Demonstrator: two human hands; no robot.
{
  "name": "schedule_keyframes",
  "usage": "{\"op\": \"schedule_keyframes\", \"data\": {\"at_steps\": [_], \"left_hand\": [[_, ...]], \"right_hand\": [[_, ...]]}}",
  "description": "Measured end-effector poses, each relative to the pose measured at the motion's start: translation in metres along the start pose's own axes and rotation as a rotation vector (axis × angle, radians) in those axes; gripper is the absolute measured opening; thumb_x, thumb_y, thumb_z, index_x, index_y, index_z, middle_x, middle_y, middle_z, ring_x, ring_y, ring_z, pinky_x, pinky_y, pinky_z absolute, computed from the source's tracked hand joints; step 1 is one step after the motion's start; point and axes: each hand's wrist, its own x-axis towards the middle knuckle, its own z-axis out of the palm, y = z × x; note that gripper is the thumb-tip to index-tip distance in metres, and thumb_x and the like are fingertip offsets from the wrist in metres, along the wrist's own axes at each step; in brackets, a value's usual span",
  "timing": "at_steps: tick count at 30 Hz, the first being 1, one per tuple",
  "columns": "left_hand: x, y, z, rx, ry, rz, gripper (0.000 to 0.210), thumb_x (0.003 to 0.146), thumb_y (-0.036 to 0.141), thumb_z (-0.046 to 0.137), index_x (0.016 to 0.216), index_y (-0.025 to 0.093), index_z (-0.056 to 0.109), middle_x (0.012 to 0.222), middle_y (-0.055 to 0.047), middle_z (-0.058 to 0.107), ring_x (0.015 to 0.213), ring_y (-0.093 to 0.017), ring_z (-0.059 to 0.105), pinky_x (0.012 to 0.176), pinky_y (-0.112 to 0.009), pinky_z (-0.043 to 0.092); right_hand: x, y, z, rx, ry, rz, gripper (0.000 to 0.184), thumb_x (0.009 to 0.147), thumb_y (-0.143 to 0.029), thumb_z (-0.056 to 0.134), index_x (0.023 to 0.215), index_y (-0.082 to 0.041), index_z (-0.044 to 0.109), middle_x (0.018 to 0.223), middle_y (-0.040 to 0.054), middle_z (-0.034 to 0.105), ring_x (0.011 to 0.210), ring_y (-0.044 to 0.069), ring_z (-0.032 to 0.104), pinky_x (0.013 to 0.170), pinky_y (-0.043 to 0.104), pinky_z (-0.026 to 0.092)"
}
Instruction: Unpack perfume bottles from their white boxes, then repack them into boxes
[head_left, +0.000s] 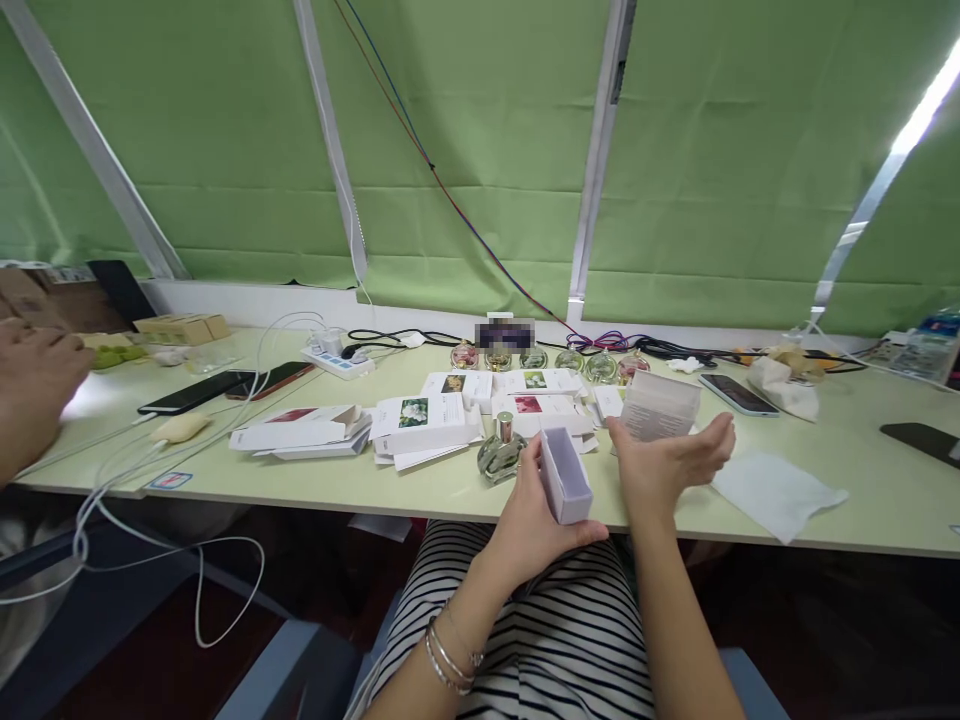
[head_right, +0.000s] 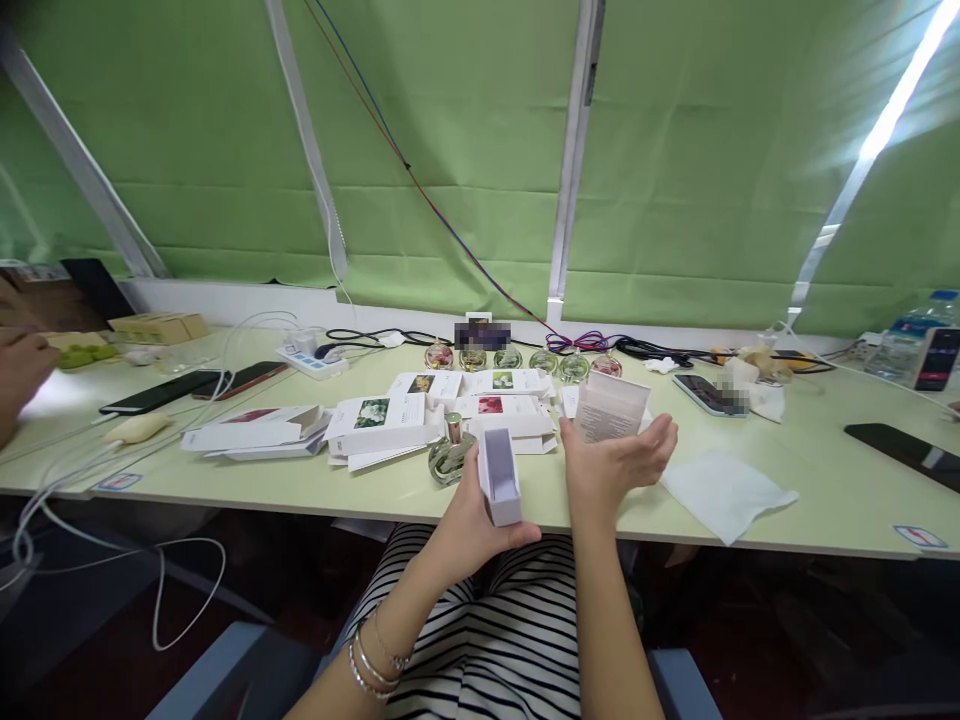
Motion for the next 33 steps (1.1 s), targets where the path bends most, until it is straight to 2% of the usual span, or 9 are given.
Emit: {"op": "schedule_keyframes", "data": {"at_steps": [4,8,12,15,17,19,24,29,33], "left_hand": [[-0.001,-0.001,-0.006,0.004,0.027,-0.002,0.110,0.051,0.038,0.081,0.134,0.021,0.011,0.133,-0.014,0.034,0.120,-0.030,0.038,0.101,-0.044,0.032],[0.000,-0.003,-0.011,0.003,0.044,-0.013,0.110,0.049,0.038,0.082,0.135,0.021,0.015,0.134,-0.014,0.031,0.121,-0.032,0.035,0.102,-0.048,0.028],[0.001,-0.004,-0.013,-0.064,0.001,-0.014,0.108,0.047,0.036,0.083,0.135,0.021,0.021,0.131,-0.014,0.035,0.116,-0.032,0.040,0.099,-0.049,0.031],[0.001,-0.003,-0.015,-0.076,-0.004,-0.018,0.106,0.049,0.036,0.082,0.134,0.022,0.020,0.129,-0.014,0.036,0.115,-0.031,0.042,0.099,-0.048,0.032],[0.001,-0.003,-0.016,-0.076,-0.011,-0.016,0.105,0.050,0.037,0.082,0.134,0.021,0.021,0.128,-0.014,0.037,0.115,-0.031,0.042,0.099,-0.048,0.032],[0.002,-0.003,-0.016,-0.076,-0.022,-0.015,0.104,0.050,0.037,0.082,0.133,0.020,0.022,0.127,-0.014,0.038,0.114,-0.032,0.042,0.098,-0.048,0.033],[0.002,-0.003,-0.016,-0.064,-0.046,-0.021,0.105,0.051,0.037,0.081,0.134,0.020,0.019,0.129,-0.015,0.037,0.115,-0.031,0.042,0.099,-0.048,0.032],[0.001,-0.001,-0.017,-0.058,-0.086,-0.050,0.106,0.052,0.039,0.081,0.134,0.021,0.017,0.131,-0.015,0.036,0.116,-0.032,0.042,0.099,-0.047,0.032],[0.000,0.001,-0.018,-0.106,-0.099,-0.048,0.105,0.052,0.037,0.081,0.133,0.021,0.017,0.129,-0.014,0.039,0.116,-0.030,0.043,0.099,-0.045,0.033]], "right_hand": [[-0.003,-0.013,0.013,-0.014,-0.078,0.081,0.107,0.058,-0.040,0.072,0.137,-0.009,0.008,0.135,0.0306,0.019,0.124,0.046,0.019,0.090,0.068,0.021],[0.005,-0.004,0.004,0.082,-0.143,0.132,0.100,0.059,-0.033,0.070,0.138,-0.011,0.013,0.134,0.0262,0.023,0.124,0.045,0.019,0.093,0.068,0.020],[0.014,0.007,-0.029,0.699,-0.258,0.243,0.099,0.060,-0.038,0.066,0.139,-0.022,0.007,0.135,0.0157,0.029,0.124,0.034,0.031,0.096,0.057,0.030],[0.010,0.015,-0.053,1.239,-0.527,0.381,0.075,0.069,-0.056,0.048,0.135,-0.028,0.026,0.128,0.0096,0.044,0.116,0.033,0.044,0.086,0.053,0.041],[0.003,0.021,-0.060,1.419,-0.644,0.440,0.074,0.069,-0.067,0.038,0.132,-0.028,0.036,0.126,0.0093,0.048,0.113,0.032,0.047,0.081,0.048,0.043],[-0.006,0.026,-0.058,1.503,-0.667,0.481,0.077,0.067,-0.072,0.036,0.131,-0.030,0.039,0.125,0.0088,0.050,0.111,0.031,0.048,0.078,0.045,0.044],[-0.017,0.031,-0.046,1.566,-0.631,0.518,0.078,0.065,-0.070,0.042,0.132,-0.030,0.038,0.125,0.0094,0.049,0.109,0.030,0.049,0.078,0.045,0.042],[-0.011,0.031,-0.052,1.512,-0.635,0.468,0.084,0.061,-0.075,0.041,0.133,-0.030,0.035,0.128,0.0093,0.045,0.114,0.033,0.044,0.083,0.049,0.041],[-0.008,0.022,-0.049,1.057,-0.649,0.363,0.099,0.061,-0.056,0.062,0.140,-0.029,0.009,0.139,0.0121,0.028,0.122,0.034,0.037,0.093,0.055,0.034]]}}
